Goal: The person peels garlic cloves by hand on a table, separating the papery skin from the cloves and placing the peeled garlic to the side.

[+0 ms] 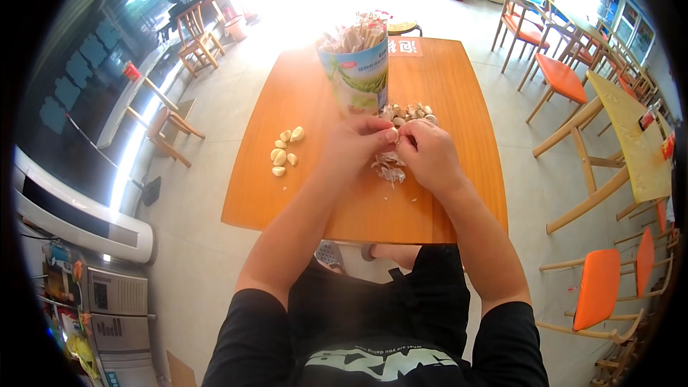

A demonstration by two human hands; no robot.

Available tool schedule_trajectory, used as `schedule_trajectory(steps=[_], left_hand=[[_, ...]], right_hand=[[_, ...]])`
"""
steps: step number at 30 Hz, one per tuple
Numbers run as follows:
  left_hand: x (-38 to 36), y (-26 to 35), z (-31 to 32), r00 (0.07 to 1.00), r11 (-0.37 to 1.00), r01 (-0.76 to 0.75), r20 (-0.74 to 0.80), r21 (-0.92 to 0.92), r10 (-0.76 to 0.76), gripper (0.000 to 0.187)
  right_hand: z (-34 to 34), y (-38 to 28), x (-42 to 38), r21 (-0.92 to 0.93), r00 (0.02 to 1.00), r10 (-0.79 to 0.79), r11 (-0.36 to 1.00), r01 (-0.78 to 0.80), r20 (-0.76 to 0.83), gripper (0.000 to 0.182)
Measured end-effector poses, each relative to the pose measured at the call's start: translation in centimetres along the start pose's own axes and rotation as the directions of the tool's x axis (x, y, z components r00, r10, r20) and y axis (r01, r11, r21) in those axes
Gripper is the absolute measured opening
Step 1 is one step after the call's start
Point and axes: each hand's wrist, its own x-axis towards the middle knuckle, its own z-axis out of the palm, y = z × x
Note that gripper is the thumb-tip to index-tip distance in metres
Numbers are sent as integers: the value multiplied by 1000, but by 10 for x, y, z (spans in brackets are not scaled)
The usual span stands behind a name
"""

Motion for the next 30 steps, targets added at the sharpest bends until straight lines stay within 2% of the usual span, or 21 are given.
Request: schedule_trajectory(steps=[6,8,18,23,28,30], left_hand=[[1,-2,-3,999,999,-43,-29,-29,42,17],[1,-3,-3,999,998,-45,-18,-39,44,16],[-1,1,1,1000,1000,-28,-15,-9,28,18],[-3,5,1,1000,999,-3,14,44,2,18],[-2,14,-2,993,970,105,77,-217,-90,23],[1,11,-6,993,959,109,78,-262,-92,23]], right_hand=[[1,-3,1,98,999,33,995,-32,-13,7],[1,-1,1,66,1000,-14,998,15,-16,7],[4,-2,1,-2,998,14,1000,-14,-56,6],[-4,1,6,-31,985,95,994,-100,-145,7],[-9,3,5,-151,984,154,974,-166,-92,9],[-10,2,5,-206,983,174,961,-183,-63,10]])
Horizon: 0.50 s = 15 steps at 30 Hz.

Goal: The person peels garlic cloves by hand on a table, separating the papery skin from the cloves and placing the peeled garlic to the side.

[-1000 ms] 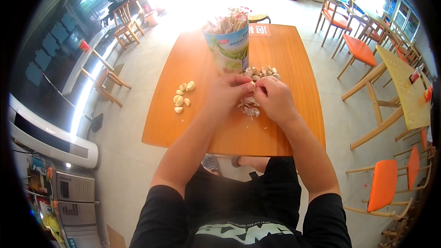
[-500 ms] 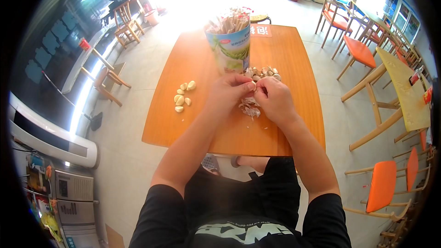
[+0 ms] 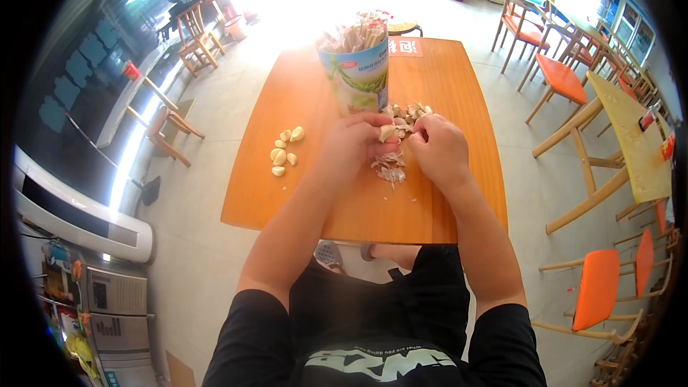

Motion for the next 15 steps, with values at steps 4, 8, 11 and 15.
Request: schedule_trajectory(steps=[4,8,11,15], left_hand=[[3,-6,1,997,999,-33,-63,36,35,20],[0,-3,2,993,998,-52,-100,33,55,19],[1,0,0,976,992,-128,-174,19,130,19],[-7,14,-3,824,863,-357,-314,358,471,18]], right_hand=[[-1,0,0,1,1000,14,1000,-14,27,12],[-1,4,-1,89,992,-34,996,23,123,14],[-5,2,-1,62,968,-79,996,66,237,15],[-6,7,0,48,946,-88,996,77,313,13]])
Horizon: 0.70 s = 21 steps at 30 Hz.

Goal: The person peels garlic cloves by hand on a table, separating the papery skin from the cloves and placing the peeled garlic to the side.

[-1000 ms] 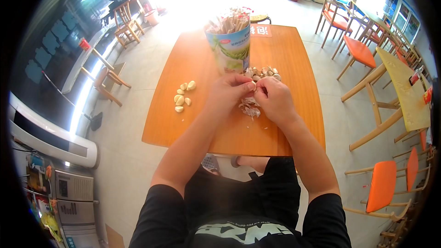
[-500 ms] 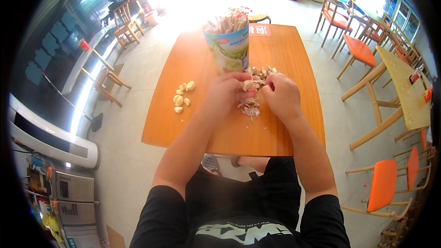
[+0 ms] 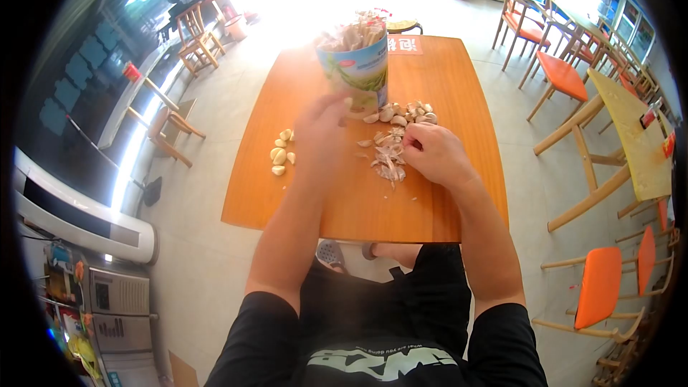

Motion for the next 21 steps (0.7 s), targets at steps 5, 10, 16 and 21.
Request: schedule_trajectory(steps=[5,10,16,21], left_hand=[[18,-13,-32,947,834,-146,-170,532,274,20],[15,7,-47,976,285,-89,26,954,218,19],[22,-6,-71,965,5,-173,169,985,202,21],[12,-3,-44,863,65,-354,299,933,407,17]], right_hand=[[-1,6,1,67,999,10,998,-13,39,9],[3,17,4,70,997,-2,998,7,-82,10],[0,18,9,65,924,179,984,-167,-338,15],[0,22,12,80,875,227,974,-213,-428,14]])
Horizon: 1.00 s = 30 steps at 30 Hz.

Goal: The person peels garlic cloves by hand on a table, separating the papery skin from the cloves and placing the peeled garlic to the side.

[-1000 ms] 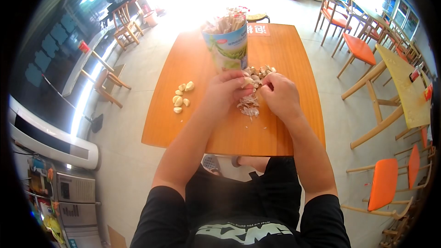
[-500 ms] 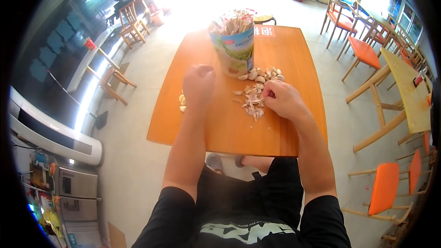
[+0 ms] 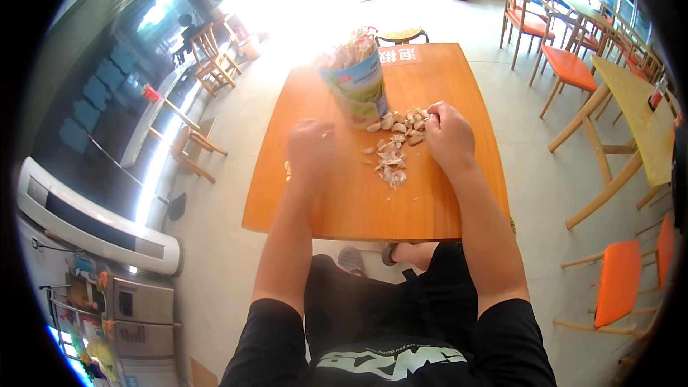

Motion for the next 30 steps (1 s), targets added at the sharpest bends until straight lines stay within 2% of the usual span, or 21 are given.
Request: schedule_trajectory(steps=[2,3,5,6,8,11,12,14,15,17,21,23,27,29,30], left_hand=[[3,30,1,971,907,164,223,-387,-81,16],[2,39,6,972,908,162,221,-387,-79,16],[2,53,15,955,900,107,296,-422,25,18],[4,56,19,956,901,104,294,-422,27,18],[7,59,28,936,938,-66,304,-341,177,21],[9,57,46,955,942,-121,223,-312,197,27],[10,63,45,954,942,-121,224,-314,197,27],[12,79,35,938,982,-39,332,-184,99,26],[13,81,36,938,982,-34,333,-187,96,26],[16,82,39,896,986,-7,437,-167,80,20],[9,76,54,927,983,-25,365,-182,91,19],[4,68,62,967,981,-84,223,-176,122,20],[6,61,67,959,990,-34,273,-134,70,21],[10,60,62,911,981,41,410,-191,42,23],[10,59,61,913,982,54,406,-180,25,23]], right_hand=[[-6,-4,0,-34,996,69,997,-67,53,13],[-6,-3,0,-33,996,68,997,-67,51,13],[-6,0,-1,-120,968,-3,992,34,251,13],[-5,2,-2,-118,969,-4,992,35,248,13],[-3,6,-4,-97,957,-140,981,169,253,13],[3,9,-6,-107,954,-166,974,198,249,14],[3,9,-6,-109,954,-165,974,197,249,14],[2,8,-5,-130,948,-162,971,203,274,12],[2,7,-6,-133,947,-161,970,204,278,12],[3,7,-5,-139,950,-152,971,195,273,12],[0,2,-6,-147,948,-150,969,197,279,12],[0,1,-6,-143,950,-131,974,177,284,15],[4,3,-7,-124,955,-135,977,173,264,15],[4,2,-7,-104,961,-137,981,166,242,15],[4,2,-8,-93,956,-148,980,176,253,15]])
